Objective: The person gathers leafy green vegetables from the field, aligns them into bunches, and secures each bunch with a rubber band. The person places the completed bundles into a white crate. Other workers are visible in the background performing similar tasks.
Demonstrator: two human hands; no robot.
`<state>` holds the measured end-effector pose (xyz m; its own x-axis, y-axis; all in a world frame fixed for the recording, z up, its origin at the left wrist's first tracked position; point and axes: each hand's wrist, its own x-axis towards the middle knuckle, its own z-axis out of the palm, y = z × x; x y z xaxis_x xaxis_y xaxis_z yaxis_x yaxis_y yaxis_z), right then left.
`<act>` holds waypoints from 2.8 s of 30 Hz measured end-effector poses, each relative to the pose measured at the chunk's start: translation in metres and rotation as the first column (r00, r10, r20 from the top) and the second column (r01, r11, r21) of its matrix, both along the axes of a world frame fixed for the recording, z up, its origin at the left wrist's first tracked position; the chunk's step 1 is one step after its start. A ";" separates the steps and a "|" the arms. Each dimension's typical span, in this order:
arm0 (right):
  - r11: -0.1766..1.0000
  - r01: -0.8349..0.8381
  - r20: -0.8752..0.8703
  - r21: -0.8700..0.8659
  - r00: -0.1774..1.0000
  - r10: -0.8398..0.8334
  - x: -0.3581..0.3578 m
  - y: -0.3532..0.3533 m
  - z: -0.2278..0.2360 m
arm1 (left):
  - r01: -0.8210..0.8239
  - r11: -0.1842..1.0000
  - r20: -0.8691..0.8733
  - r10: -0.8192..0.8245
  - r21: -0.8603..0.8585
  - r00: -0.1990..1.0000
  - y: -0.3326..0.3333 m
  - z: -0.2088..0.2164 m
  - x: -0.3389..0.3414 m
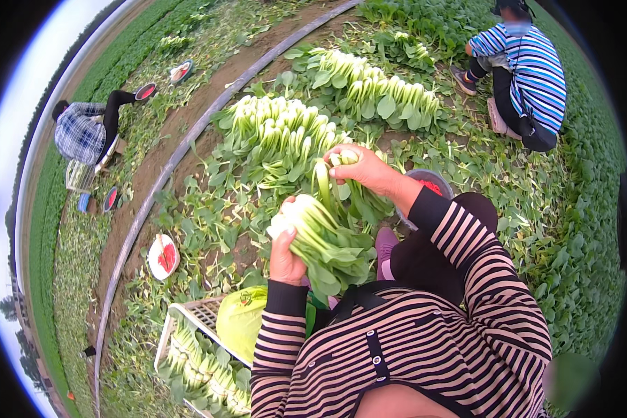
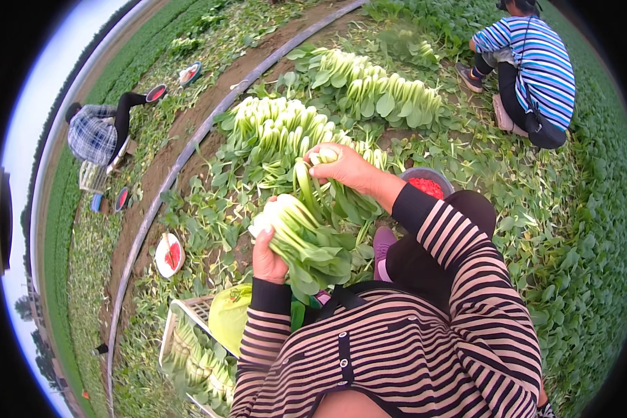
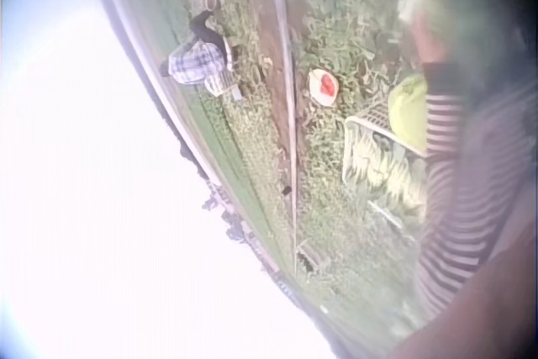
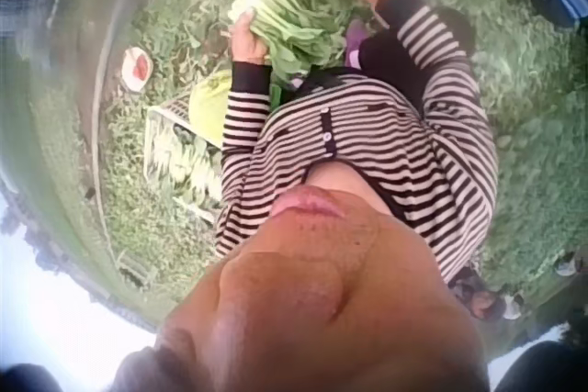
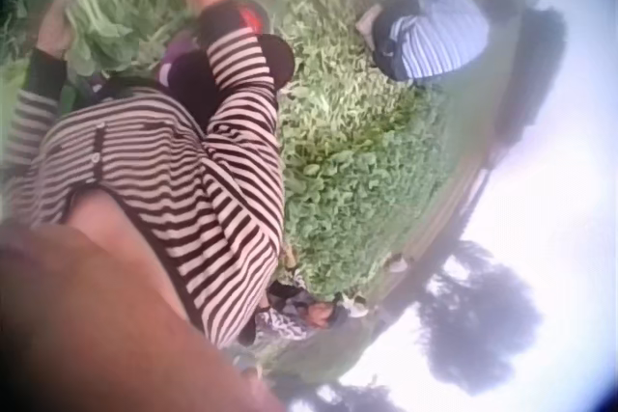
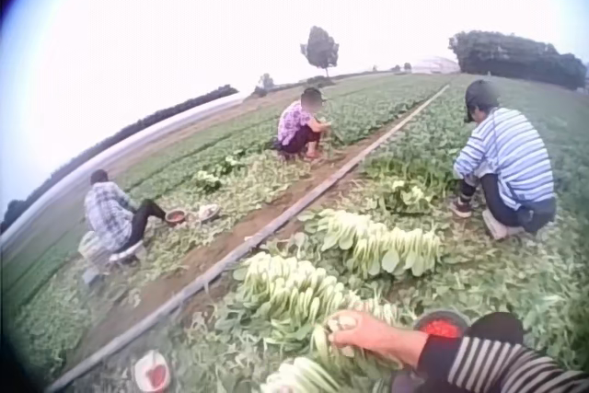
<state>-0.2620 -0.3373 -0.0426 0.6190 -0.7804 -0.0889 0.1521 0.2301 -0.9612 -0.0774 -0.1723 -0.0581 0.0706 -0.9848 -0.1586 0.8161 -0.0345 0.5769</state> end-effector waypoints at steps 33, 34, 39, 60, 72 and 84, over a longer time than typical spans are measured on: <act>0.724 -0.511 -0.525 -0.464 0.817 0.241 0.011 0.094 0.040 | -0.079 0.989 -0.209 0.051 -0.127 0.977 0.072 0.008 -0.010; 0.719 -0.503 -0.513 -0.479 0.825 0.236 0.010 0.094 0.036 | -0.071 0.989 -0.208 0.042 -0.133 0.977 0.072 0.008 -0.009; 0.677 -0.324 -0.444 -0.661 0.896 -0.005 0.001 0.081 0.003 | -0.066 0.994 -0.263 0.042 -0.086 0.964 0.070 0.000 -0.009; 0.686 -0.123 -0.288 -0.717 0.949 -0.131 0.032 0.148 0.015 | -0.375 0.906 0.422 0.423 -0.196 0.802 0.066 0.000 -0.033; 0.964 0.000 -0.023 -0.265 1.000 -0.006 0.046 0.152 0.012 | -0.351 0.899 0.411 0.433 -0.262 0.802 0.056 0.001 -0.035; 0.525 -0.386 -0.471 -0.759 0.881 -0.033 0.045 0.139 0.021 | -0.336 0.923 0.265 0.377 -0.187 0.888 0.046 -0.003 -0.010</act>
